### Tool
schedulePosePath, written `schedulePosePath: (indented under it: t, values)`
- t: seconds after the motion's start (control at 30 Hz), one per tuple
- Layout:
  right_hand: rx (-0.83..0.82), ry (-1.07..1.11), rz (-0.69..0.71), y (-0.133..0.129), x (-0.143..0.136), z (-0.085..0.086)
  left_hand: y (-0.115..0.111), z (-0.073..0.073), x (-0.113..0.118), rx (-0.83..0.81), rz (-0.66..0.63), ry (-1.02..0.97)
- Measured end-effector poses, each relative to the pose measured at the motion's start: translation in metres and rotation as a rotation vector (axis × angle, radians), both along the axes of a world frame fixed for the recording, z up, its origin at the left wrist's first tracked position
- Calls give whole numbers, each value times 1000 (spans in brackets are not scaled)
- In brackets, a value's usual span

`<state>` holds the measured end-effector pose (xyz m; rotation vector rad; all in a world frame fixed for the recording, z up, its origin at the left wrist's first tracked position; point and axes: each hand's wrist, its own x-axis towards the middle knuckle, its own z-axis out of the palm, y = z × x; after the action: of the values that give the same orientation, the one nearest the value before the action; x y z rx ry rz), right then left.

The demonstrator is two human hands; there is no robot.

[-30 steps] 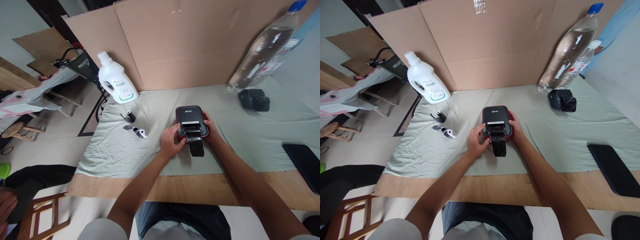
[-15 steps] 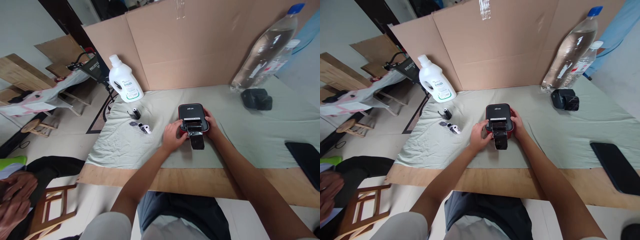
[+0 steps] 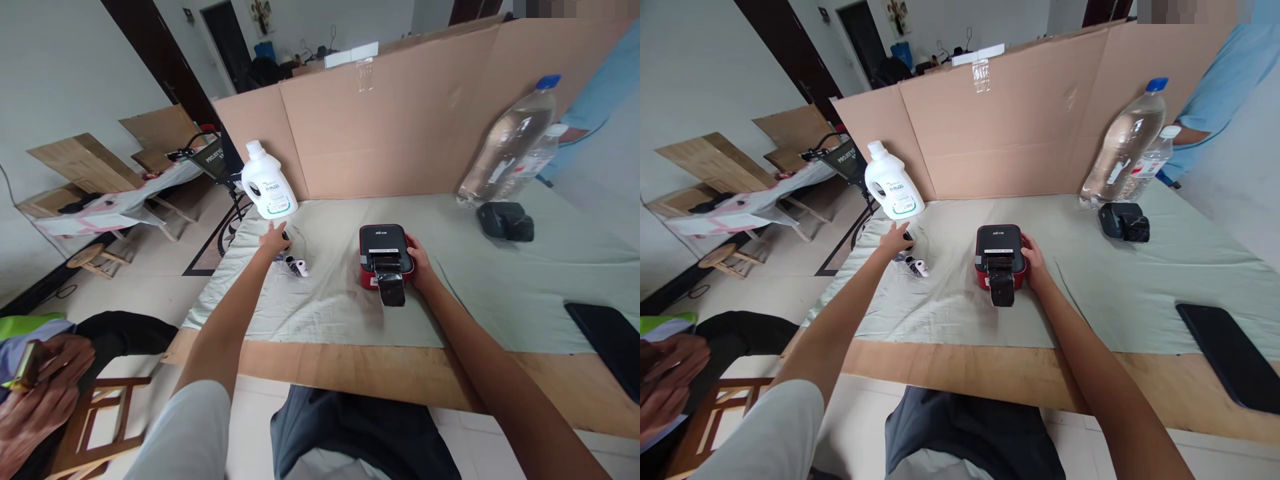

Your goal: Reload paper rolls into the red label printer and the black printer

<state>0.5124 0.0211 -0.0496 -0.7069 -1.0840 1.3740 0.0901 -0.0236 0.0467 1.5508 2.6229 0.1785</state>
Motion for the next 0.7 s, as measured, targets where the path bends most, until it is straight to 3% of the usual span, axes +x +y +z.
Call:
schedulePosePath:
  t: [0.07, 0.17, 0.37, 0.53, 0.7]
  values:
    - [5, -26, 2, 0, 0, 0, 5, 1, -12, -91, -39, 18]
    - [4, -36, 1, 1, 1, -1, -6, 8, -23, -56, -40, 58]
    - [0, -54, 10, 0, 3, 2, -74, 31, -61, -24, 4, 100]
    - [-2, -39, 16, 1, 5, 1, -125, 24, -71, -207, -15, 118]
    - [0, -55, 24, 3, 5, 1, -144, 18, -62, -285, -76, 83]
